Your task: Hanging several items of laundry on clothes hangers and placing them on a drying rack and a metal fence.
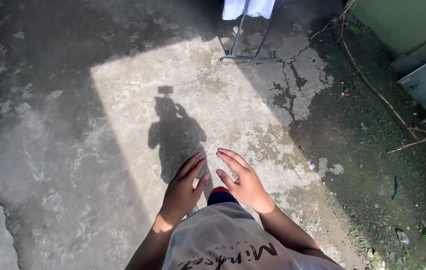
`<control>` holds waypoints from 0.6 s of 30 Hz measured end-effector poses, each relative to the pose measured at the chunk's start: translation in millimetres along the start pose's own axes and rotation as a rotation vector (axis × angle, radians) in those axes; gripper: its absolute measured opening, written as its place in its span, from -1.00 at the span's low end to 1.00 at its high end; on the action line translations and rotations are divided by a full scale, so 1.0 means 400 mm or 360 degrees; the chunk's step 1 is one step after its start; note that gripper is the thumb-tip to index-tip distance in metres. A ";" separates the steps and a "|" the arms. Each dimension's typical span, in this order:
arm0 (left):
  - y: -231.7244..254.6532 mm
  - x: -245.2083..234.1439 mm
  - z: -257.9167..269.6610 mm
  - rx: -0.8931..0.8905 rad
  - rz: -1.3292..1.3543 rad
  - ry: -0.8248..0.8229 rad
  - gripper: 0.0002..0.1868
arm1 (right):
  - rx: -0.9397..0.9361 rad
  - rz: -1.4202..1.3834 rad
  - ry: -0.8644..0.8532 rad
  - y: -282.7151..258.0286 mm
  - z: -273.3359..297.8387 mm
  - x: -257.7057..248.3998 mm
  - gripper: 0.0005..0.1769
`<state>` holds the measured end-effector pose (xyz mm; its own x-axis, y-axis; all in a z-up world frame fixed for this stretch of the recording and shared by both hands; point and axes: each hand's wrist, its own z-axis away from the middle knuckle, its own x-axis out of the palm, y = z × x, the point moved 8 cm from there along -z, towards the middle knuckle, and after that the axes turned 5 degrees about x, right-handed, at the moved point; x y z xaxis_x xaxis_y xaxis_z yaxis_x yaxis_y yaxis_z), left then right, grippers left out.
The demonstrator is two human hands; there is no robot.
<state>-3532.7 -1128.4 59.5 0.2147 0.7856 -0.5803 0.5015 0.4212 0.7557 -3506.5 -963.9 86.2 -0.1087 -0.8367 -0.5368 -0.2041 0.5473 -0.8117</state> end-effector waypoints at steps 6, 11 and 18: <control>-0.178 -0.093 -0.463 -0.0079 0.0191 -0.0218 -0.55 | 0.0234 0.0012 0.0294 0.171 -0.427 0.003 -0.52; -0.430 -0.130 -0.843 -0.0056 0.0220 -0.0146 -0.58 | 0.0368 0.0002 0.0235 0.277 -0.897 0.031 -0.52; -0.623 -0.282 -1.277 0.0078 0.0145 -0.0040 -0.58 | -0.0025 0.0089 0.0132 0.306 -1.425 0.059 -0.52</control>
<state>-4110.1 -1090.5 91.8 0.2820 0.8079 -0.5175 0.5190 0.3252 0.7905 -4088.6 -928.6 105.6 -0.2008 -0.8039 -0.5598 -0.2107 0.5935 -0.7768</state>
